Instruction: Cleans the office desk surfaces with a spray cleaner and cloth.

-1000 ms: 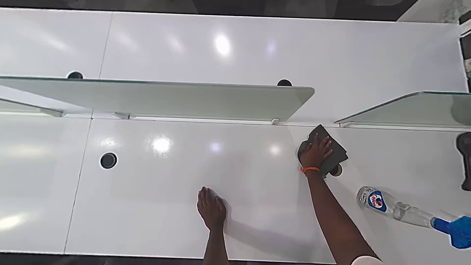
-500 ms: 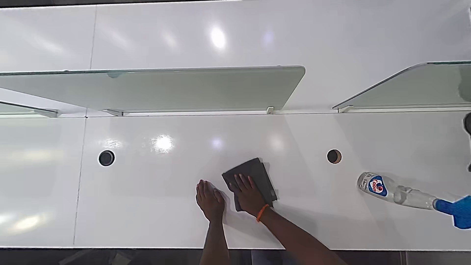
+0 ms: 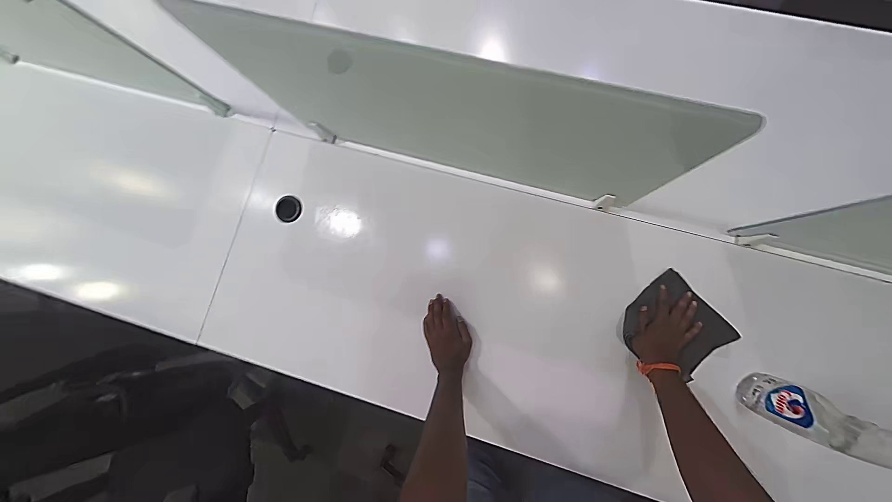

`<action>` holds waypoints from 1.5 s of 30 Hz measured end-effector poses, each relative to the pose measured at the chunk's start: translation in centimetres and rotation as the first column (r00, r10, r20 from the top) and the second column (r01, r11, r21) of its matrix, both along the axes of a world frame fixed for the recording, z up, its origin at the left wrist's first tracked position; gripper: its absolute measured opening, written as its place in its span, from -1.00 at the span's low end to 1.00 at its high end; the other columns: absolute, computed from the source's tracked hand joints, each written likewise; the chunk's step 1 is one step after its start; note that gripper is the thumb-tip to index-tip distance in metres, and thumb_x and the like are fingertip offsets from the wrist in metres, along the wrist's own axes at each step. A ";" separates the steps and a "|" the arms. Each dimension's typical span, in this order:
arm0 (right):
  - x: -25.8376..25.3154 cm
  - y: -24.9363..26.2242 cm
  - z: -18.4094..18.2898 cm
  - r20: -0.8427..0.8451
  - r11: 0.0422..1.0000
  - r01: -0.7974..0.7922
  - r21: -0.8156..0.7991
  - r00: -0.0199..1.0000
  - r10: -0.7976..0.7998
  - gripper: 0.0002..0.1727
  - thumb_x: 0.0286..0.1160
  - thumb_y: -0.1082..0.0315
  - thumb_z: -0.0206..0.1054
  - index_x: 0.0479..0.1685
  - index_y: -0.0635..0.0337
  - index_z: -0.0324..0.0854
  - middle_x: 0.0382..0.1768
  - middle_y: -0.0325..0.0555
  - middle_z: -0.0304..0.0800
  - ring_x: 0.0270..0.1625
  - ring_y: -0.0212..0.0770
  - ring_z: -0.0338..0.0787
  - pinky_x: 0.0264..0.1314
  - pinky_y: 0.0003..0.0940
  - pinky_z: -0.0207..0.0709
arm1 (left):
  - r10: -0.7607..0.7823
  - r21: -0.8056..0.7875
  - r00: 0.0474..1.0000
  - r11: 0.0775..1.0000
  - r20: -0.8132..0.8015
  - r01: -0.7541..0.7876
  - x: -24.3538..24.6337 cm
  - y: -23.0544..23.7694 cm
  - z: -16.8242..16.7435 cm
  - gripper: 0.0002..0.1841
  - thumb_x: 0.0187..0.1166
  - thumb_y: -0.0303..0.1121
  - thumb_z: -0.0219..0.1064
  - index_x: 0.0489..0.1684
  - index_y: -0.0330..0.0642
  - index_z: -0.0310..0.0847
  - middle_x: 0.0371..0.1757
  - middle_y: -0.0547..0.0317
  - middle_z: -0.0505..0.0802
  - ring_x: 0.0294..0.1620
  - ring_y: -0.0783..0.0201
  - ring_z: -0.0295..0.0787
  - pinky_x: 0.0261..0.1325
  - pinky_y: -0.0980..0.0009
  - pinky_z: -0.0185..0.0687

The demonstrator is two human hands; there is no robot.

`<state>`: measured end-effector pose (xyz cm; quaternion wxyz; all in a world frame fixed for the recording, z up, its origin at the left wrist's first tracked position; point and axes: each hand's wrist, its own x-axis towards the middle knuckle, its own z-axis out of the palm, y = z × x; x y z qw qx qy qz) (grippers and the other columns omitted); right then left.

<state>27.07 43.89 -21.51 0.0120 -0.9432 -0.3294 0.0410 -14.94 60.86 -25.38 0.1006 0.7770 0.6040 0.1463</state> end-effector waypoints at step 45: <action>-31.1 42.0 -1.8 -0.029 0.620 -0.760 0.195 0.627 0.778 -0.36 0.66 0.29 -0.05 0.79 0.09 0.26 0.86 0.04 0.13 0.93 0.12 -0.05 0.90 0.25 -0.25 | -0.032 -0.028 0.780 0.998 0.625 0.064 -1.7 -0.4 1.1 -0.30 0.38 -0.23 0.08 0.54 -0.49 0.46 0.65 -0.25 0.56 0.78 -0.09 0.33 0.79 0.03 0.19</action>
